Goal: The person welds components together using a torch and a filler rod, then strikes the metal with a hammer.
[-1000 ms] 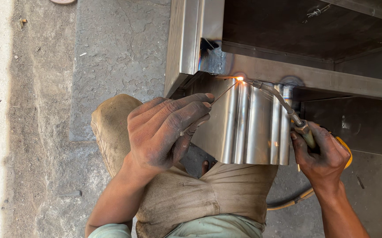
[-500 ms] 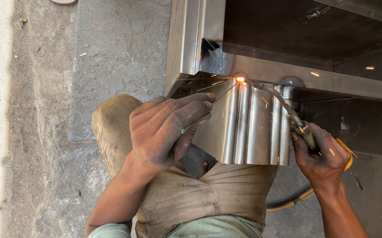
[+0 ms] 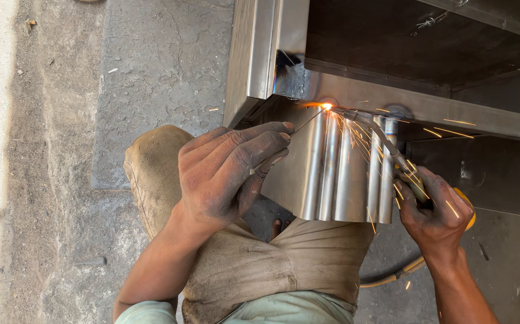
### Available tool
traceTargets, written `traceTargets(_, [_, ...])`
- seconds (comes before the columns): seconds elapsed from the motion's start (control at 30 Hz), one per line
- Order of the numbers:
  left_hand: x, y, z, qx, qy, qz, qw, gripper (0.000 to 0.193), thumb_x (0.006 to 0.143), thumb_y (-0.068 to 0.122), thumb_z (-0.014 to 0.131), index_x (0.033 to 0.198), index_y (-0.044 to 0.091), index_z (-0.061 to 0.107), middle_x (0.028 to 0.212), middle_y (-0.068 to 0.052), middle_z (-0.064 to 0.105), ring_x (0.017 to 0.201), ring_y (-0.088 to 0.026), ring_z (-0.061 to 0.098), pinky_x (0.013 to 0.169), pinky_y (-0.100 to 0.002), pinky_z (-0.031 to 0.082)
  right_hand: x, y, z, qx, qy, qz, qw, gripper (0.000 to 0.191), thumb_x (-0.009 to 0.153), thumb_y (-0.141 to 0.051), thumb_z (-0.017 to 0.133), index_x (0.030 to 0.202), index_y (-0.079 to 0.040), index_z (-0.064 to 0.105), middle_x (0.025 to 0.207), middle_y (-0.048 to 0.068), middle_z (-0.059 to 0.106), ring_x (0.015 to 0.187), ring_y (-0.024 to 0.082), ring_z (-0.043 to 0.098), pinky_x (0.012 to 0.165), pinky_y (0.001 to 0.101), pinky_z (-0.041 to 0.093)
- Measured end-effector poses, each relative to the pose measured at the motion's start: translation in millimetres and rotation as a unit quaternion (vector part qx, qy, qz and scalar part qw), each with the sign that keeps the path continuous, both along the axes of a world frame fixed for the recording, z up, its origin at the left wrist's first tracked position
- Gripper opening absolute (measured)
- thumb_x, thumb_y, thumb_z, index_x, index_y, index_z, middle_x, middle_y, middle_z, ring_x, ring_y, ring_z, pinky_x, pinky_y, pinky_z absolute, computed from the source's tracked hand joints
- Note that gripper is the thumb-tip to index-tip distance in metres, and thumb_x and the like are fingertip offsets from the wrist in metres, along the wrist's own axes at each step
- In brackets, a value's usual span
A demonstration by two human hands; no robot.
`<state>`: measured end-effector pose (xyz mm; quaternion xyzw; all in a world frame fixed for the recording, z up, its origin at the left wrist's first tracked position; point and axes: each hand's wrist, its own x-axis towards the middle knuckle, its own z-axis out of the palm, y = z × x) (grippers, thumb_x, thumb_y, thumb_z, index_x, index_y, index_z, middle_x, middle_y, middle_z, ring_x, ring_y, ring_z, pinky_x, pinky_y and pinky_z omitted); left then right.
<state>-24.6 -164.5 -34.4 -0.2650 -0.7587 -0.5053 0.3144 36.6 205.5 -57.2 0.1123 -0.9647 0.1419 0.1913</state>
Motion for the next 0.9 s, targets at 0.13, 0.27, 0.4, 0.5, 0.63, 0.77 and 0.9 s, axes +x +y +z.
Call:
traceTargets(0.13, [0.3,0.8,-1.2,0.006,0.004,0.006,1.0,0.02,0.094,0.004,0.08,0.11,0.004,0.067,0.114,-0.008,0.076,0.089,-0.016,0.075,0.069,-0.026,0.057,-0.2,0.3,-1.3,0.002,0.002,-0.01,1.0,0.028,0.096,-0.004,0.085,0.12,0.0,0.071,0.099,0.014,0.074,0.079,0.021,0.072,0.071,0.0284,0.054])
traceTargets(0.27, [0.0,2.0,-3.4,0.006,0.004,0.009,1.0,0.021,0.093,0.005,0.079,0.11,0.003,0.068,0.114,-0.008,0.076,0.089,-0.016,0.075,0.073,-0.029,0.058,0.6,0.8,0.0,-0.003,-0.006,-0.022,1.0,0.031,0.095,-0.003,0.085,0.124,0.0,0.072,0.093,0.014,0.073,0.076,0.02,0.07,0.07,0.029,0.054])
traceTargets(0.4, [0.3,2.1,-4.8,0.007,0.008,0.01,1.0,0.02,0.095,0.005,0.079,0.111,0.004,0.067,0.116,-0.007,0.075,0.093,-0.017,0.076,0.073,-0.027,0.059,0.4,1.0,2.7,-0.006,-0.004,0.005,1.0,0.033,0.095,-0.005,0.083,0.125,0.001,0.07,0.1,0.014,0.074,0.083,0.019,0.073,0.074,0.0282,0.055])
traceTargets(0.5, [0.1,2.2,-5.5,0.005,0.006,0.013,1.0,0.02,0.092,0.003,0.077,0.11,0.004,0.068,0.115,-0.007,0.076,0.09,-0.015,0.076,0.073,-0.028,0.058,-0.7,-0.5,3.3,-0.001,0.0,-0.007,1.0,0.027,0.098,-0.004,0.084,0.121,0.0,0.072,0.098,0.014,0.075,0.08,0.018,0.073,0.07,0.0271,0.055])
traceTargets(0.63, [0.3,1.5,-5.9,0.002,0.002,0.011,1.0,0.022,0.09,0.0,0.076,0.11,0.003,0.068,0.116,-0.008,0.076,0.09,-0.015,0.075,0.074,-0.029,0.058,-3.1,-2.9,4.5,0.006,0.006,0.001,1.0,0.026,0.097,-0.004,0.085,0.119,0.0,0.072,0.095,0.014,0.074,0.078,0.019,0.072,0.069,0.0279,0.054])
traceTargets(0.77, [0.7,3.3,-6.2,0.008,0.003,0.017,1.0,0.02,0.092,0.002,0.078,0.11,0.004,0.069,0.114,-0.007,0.077,0.089,-0.015,0.076,0.069,-0.028,0.056,-3.5,-4.8,5.9,0.002,0.006,0.001,1.0,0.025,0.098,-0.004,0.085,0.119,0.0,0.072,0.095,0.014,0.074,0.077,0.018,0.072,0.069,0.0275,0.054])
traceTargets(0.9, [0.4,3.2,-6.3,0.009,0.004,0.014,1.0,0.019,0.094,0.003,0.076,0.111,0.004,0.068,0.115,-0.007,0.076,0.091,-0.015,0.076,0.07,-0.026,0.058,-4.2,-5.6,6.8,-0.002,-0.002,-0.002,1.0,0.03,0.097,-0.004,0.085,0.124,-0.001,0.072,0.093,0.013,0.074,0.076,0.017,0.072,0.066,0.0269,0.054])
